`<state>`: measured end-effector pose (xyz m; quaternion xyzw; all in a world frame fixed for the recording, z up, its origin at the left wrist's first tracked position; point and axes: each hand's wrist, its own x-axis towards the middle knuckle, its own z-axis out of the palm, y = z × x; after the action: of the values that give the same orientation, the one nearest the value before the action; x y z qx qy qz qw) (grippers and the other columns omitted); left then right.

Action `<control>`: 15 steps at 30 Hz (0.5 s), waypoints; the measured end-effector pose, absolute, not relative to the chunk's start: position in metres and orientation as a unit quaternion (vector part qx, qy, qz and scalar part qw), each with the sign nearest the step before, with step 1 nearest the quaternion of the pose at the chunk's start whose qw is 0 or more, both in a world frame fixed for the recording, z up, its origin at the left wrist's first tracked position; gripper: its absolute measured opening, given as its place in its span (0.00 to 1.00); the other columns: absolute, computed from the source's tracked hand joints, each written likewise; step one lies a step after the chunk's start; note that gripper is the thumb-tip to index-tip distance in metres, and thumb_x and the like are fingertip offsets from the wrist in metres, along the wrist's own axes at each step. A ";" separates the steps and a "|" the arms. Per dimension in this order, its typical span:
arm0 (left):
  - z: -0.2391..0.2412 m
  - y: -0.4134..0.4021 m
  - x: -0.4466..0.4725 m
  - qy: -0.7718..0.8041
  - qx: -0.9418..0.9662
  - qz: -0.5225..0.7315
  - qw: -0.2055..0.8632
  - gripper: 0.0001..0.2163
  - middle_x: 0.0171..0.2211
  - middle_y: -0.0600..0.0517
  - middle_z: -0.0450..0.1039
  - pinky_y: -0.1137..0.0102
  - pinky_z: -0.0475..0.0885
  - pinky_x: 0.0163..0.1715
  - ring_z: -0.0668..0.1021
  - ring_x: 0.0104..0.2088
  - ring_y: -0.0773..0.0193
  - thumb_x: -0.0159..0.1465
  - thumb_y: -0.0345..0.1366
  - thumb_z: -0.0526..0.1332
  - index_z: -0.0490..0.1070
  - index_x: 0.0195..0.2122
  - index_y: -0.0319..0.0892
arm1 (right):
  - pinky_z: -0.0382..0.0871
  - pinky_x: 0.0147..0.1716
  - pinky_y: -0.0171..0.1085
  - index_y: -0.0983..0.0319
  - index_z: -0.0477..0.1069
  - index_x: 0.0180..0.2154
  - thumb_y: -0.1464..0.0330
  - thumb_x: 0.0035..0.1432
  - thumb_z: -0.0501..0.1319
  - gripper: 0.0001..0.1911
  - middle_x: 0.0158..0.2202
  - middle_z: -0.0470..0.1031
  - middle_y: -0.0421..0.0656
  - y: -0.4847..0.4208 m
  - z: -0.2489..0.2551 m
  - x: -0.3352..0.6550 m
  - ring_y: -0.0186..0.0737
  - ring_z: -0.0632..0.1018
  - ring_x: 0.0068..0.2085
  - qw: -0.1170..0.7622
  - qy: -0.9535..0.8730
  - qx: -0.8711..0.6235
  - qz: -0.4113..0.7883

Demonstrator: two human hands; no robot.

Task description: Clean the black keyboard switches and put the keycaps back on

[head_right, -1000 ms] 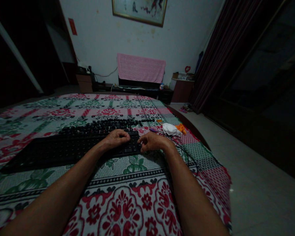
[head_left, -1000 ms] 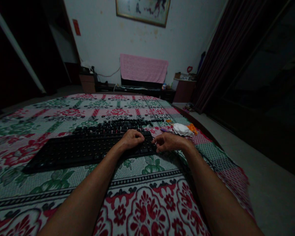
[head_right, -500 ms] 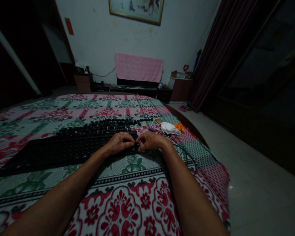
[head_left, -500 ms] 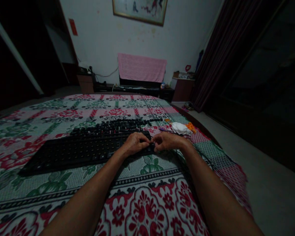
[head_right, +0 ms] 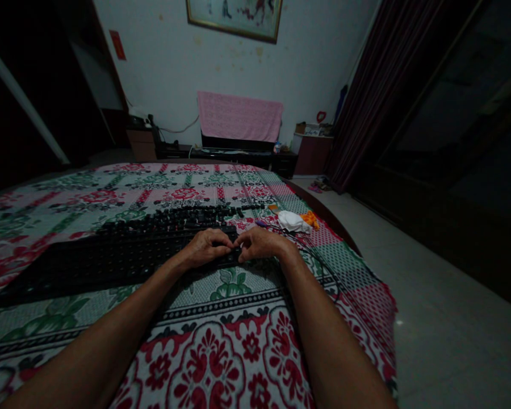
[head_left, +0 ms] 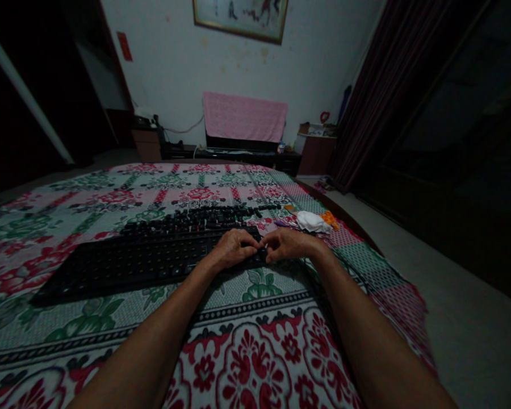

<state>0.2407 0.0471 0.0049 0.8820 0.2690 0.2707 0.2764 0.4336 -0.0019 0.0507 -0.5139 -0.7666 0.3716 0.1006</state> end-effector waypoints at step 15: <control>0.000 0.053 0.237 0.210 0.928 0.218 0.219 0.12 0.38 0.52 0.71 0.72 0.63 0.38 0.70 0.38 0.66 0.57 0.36 0.57 0.75 0.40 0.50 | 0.58 0.24 0.28 0.65 0.72 0.35 0.66 0.39 0.65 0.17 0.22 0.68 0.34 0.000 0.046 0.433 0.28 0.67 0.24 0.117 -0.751 -0.512 0.400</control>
<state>0.2371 0.0531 0.0001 0.9275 0.2103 0.2177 0.2194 0.4328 0.0001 0.0460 -0.5123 -0.7507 0.4004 0.1168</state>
